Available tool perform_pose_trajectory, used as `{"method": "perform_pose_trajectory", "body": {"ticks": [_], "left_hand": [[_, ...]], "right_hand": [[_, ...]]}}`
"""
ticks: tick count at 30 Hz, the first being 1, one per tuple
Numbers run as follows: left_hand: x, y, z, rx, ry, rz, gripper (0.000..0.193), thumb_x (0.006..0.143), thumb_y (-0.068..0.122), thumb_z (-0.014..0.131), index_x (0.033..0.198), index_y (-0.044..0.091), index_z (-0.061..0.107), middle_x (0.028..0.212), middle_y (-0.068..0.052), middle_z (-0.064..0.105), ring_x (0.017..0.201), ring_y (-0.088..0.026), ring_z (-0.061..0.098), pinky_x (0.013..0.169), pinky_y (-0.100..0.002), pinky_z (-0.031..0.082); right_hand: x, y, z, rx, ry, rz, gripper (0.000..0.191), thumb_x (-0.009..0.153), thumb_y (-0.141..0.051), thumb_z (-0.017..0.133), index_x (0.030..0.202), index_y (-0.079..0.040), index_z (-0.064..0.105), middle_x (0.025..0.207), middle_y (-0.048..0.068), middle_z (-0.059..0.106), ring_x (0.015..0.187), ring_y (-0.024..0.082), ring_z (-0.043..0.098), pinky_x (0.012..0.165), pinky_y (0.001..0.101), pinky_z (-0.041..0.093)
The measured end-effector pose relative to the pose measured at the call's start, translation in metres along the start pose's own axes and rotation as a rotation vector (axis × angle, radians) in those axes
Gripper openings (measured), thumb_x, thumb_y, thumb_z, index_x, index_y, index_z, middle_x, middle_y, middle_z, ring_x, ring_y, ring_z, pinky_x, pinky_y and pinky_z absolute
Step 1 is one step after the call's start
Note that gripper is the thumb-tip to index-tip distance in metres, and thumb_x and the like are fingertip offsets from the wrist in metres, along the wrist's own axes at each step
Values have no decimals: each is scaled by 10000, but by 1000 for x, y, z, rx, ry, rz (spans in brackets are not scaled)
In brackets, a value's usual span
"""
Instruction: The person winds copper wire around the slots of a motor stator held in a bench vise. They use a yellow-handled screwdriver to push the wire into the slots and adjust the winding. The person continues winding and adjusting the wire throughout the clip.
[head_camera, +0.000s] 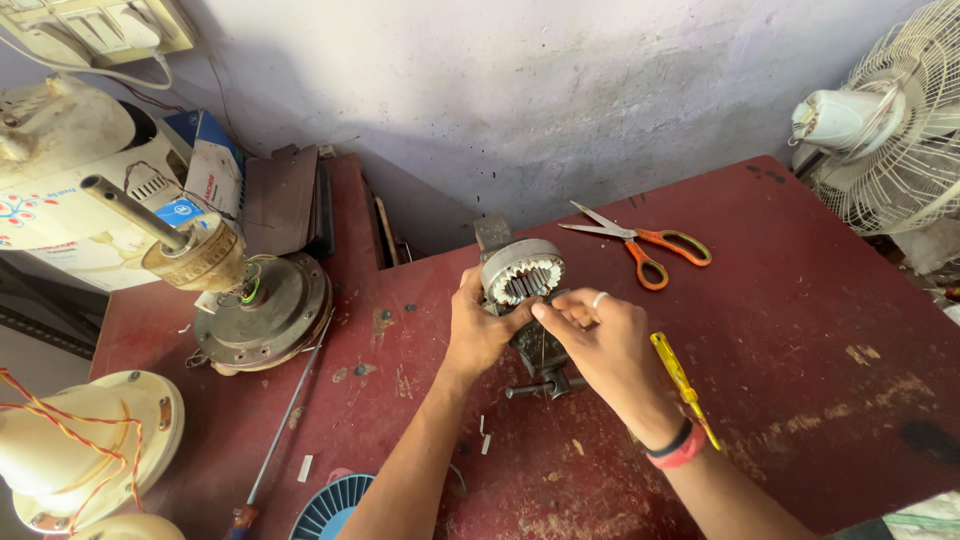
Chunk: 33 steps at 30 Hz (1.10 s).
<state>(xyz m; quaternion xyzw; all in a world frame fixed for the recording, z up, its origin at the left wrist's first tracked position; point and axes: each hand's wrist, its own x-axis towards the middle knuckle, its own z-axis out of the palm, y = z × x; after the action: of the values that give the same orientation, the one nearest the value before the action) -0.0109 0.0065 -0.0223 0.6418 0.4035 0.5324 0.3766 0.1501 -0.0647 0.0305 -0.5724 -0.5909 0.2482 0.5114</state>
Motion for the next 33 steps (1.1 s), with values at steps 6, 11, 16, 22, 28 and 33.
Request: {"method": "perform_pose_trajectory", "body": {"ticks": [6, 11, 16, 22, 28, 33], "left_hand": [[0, 5, 1, -46, -8, -10, 549, 730, 108, 912, 1222, 26, 680, 1150, -77, 625, 1043, -193, 648, 933, -346, 545], [0, 10, 1, -5, -12, -24, 554, 734, 126, 918, 1229, 42, 683, 1151, -75, 620, 1048, -196, 647, 932, -349, 554], [0, 12, 2, -19, 8, -39, 590, 734, 130, 910, 1260, 37, 659, 1187, -87, 605, 1084, -203, 641, 957, -352, 547], [-1, 12, 2, -22, 1, -65, 616, 725, 139, 911, 1272, 24, 652, 1213, -98, 612, 1100, -210, 649, 971, -350, 546], [-2, 12, 3, 4, 19, -44, 602, 719, 127, 913, 1257, 16, 665, 1209, -108, 615, 1109, -219, 638, 983, -354, 534], [-2, 10, 4, -35, 18, -50, 566, 733, 115, 903, 1242, 10, 677, 1187, -102, 608, 1087, -211, 642, 967, -347, 540]], "right_hand": [[8, -1, 4, -82, -2, 75, 139, 859, -109, 760, 932, 9, 771, 690, 64, 758, 596, 78, 671, 532, 256, 510], [11, 22, -2, -27, -21, 89, 86, 873, -56, 709, 917, -10, 766, 694, 31, 751, 571, 44, 619, 493, 222, 452], [-19, 51, -19, -226, -95, 40, 54, 863, -83, 732, 884, -59, 776, 664, 23, 731, 466, 63, 539, 396, 221, 347], [-119, 86, -69, -297, -202, -48, 61, 780, -100, 731, 830, -73, 755, 738, 30, 774, 548, 83, 703, 467, 252, 551], [-170, 101, -108, -382, -338, 148, 191, 861, -249, 682, 988, -121, 747, 859, 33, 782, 703, 93, 726, 634, 275, 575], [-154, 99, -129, -607, -924, 541, 302, 929, -373, 642, 1120, -162, 741, 959, 36, 789, 832, 101, 745, 772, 293, 595]]}}
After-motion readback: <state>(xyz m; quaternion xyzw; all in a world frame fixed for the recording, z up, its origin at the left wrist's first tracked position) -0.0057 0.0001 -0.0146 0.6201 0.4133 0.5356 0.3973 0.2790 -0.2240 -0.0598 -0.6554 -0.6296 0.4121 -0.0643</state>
